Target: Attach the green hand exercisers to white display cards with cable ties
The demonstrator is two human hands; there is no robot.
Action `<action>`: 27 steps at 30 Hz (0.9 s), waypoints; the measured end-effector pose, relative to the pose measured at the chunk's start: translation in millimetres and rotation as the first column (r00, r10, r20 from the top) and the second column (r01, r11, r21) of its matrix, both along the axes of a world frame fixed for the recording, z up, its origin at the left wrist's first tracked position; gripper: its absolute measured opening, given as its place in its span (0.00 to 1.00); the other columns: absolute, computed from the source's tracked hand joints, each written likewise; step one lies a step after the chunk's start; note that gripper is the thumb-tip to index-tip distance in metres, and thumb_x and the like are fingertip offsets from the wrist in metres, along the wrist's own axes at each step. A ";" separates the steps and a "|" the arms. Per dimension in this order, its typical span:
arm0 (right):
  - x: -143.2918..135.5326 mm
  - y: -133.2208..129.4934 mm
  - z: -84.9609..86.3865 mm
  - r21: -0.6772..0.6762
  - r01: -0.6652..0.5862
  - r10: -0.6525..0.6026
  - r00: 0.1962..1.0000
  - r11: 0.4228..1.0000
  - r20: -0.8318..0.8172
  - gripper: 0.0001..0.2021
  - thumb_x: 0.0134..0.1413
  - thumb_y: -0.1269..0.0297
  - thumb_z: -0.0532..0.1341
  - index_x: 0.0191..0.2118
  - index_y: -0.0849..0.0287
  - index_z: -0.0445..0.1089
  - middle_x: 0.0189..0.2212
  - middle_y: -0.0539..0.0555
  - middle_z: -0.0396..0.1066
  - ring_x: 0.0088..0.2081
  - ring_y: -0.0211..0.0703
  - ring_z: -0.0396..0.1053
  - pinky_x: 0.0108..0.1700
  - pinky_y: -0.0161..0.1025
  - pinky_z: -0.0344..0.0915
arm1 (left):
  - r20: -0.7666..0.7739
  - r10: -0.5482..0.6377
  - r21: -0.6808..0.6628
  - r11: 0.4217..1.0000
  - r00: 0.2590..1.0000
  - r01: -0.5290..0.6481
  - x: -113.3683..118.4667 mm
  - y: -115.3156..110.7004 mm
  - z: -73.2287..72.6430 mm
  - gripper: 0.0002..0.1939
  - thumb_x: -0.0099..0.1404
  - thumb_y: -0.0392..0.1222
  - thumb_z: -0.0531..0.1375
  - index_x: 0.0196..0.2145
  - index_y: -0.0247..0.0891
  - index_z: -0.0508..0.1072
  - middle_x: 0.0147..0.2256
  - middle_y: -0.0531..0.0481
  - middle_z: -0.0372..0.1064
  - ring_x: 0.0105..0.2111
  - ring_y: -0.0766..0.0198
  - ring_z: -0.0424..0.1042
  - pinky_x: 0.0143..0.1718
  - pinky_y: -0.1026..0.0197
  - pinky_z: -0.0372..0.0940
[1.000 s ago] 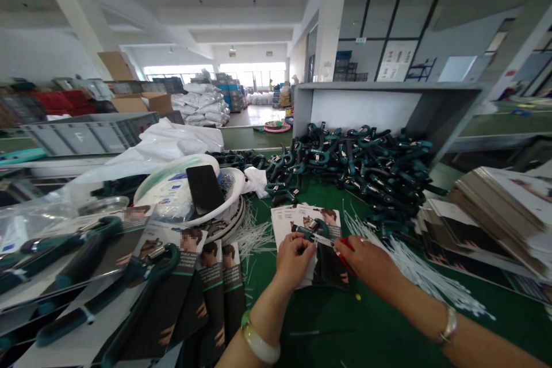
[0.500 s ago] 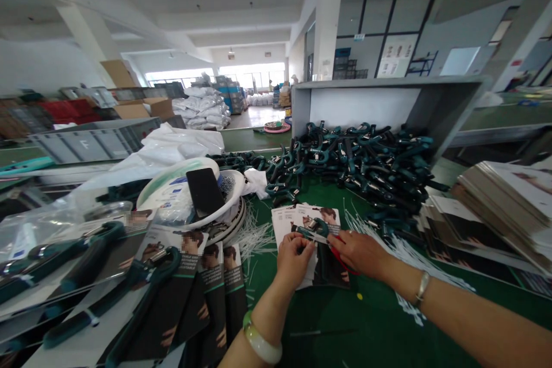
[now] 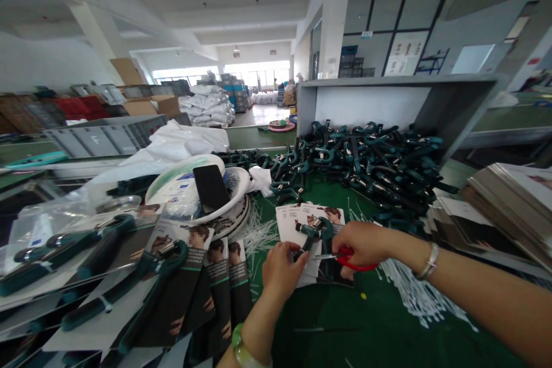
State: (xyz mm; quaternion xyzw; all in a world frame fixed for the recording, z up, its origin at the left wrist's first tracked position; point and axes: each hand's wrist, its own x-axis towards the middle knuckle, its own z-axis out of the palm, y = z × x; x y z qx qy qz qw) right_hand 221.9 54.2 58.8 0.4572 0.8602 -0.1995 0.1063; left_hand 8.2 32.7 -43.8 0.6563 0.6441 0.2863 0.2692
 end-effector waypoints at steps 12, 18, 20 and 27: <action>-27.9 44.3 -2.8 -0.267 0.006 -0.027 0.997 0.964 -0.075 0.20 0.20 0.53 0.72 0.28 0.55 0.76 0.19 0.45 0.67 0.19 0.32 0.59 0.22 0.31 0.55 | 0.262 -0.040 -0.106 0.992 0.964 0.069 -6.8 19.0 -20.1 0.16 0.48 0.53 0.63 0.30 0.40 0.77 0.30 0.50 0.74 0.31 0.61 0.70 0.30 0.64 0.60; -26.7 56.8 -11.7 -0.369 -0.072 0.052 0.997 0.926 -0.064 0.22 0.26 0.52 0.70 0.34 0.57 0.75 0.18 0.44 0.65 0.18 0.30 0.57 0.19 0.29 0.53 | 0.306 -0.069 -0.125 0.986 0.949 0.112 -8.7 22.4 -20.1 0.15 0.49 0.52 0.62 0.30 0.39 0.77 0.28 0.50 0.74 0.28 0.63 0.70 0.28 0.64 0.61; -21.6 53.0 -16.4 -0.429 -0.080 0.039 0.994 0.900 -0.104 0.23 0.28 0.50 0.70 0.35 0.58 0.75 0.17 0.44 0.64 0.17 0.30 0.57 0.19 0.28 0.53 | 0.288 -0.080 -0.089 0.990 0.954 0.110 -9.6 20.5 -18.7 0.15 0.51 0.52 0.61 0.31 0.38 0.77 0.29 0.49 0.74 0.29 0.63 0.70 0.29 0.64 0.62; 31.1 31.7 -15.0 -0.442 0.074 -0.208 0.942 0.894 -0.264 0.25 0.38 0.50 0.66 0.43 0.60 0.71 0.19 0.45 0.64 0.17 0.30 0.58 0.20 0.28 0.55 | 0.101 -0.118 0.219 0.971 0.988 0.093 -6.7 3.2 -19.8 0.11 0.55 0.45 0.61 0.35 0.40 0.75 0.36 0.47 0.70 0.37 0.60 0.68 0.40 0.59 0.63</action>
